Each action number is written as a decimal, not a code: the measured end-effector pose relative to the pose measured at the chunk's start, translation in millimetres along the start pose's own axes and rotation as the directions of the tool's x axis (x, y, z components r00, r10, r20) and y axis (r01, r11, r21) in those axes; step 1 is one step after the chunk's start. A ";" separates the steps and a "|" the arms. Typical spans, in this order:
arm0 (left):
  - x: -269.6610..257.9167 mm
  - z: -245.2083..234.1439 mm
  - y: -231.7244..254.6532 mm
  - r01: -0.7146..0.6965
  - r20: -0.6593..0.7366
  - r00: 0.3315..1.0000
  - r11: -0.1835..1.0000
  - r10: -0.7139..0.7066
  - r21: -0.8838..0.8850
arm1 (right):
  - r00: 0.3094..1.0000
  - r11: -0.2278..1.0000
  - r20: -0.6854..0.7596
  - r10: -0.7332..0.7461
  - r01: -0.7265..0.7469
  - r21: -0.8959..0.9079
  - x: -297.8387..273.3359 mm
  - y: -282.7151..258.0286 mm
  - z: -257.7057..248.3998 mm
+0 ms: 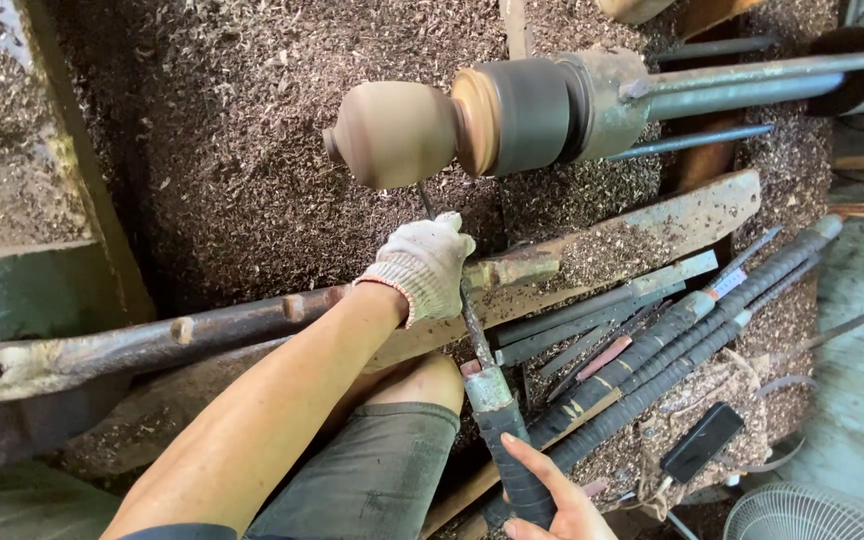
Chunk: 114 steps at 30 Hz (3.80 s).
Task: The person turns a piece of wood on a lathe using a chisel.
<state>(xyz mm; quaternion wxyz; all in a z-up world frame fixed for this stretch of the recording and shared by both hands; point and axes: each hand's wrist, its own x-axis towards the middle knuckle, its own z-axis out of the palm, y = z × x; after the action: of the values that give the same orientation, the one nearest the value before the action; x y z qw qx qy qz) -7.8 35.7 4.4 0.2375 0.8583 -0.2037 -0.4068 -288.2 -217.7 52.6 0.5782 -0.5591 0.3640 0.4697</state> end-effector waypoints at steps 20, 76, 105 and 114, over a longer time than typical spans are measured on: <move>0.8 -5.5 -1.2 -0.138 -0.026 0.990 0.986 0.141 0.090 | 0.941 0.921 -0.048 -0.335 0.316 -0.229 32.1 61.4 37.6; 16.6 -8.3 40.8 0.257 0.093 0.965 0.958 -0.246 -0.125 | 0.999 0.921 0.040 0.034 -0.016 -0.390 -33.0 -106.7 -33.5; 24.9 3.1 33.3 0.085 -0.033 0.996 0.994 -0.083 0.070 | 0.969 0.881 0.121 -0.216 0.247 -0.403 4.6 -32.1 -45.2; 26.5 6.6 31.9 0.141 -0.043 0.989 0.990 -0.142 -0.009 | 0.972 0.920 0.086 -0.220 0.236 -0.312 11.4 -15.2 -36.5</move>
<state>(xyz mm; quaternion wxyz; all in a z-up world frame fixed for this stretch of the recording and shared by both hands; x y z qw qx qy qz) -2.5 -6.0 3.1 0.2148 0.8785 -0.1360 -0.4046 -266.6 -251.2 42.4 0.5394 -0.6722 0.2013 0.4655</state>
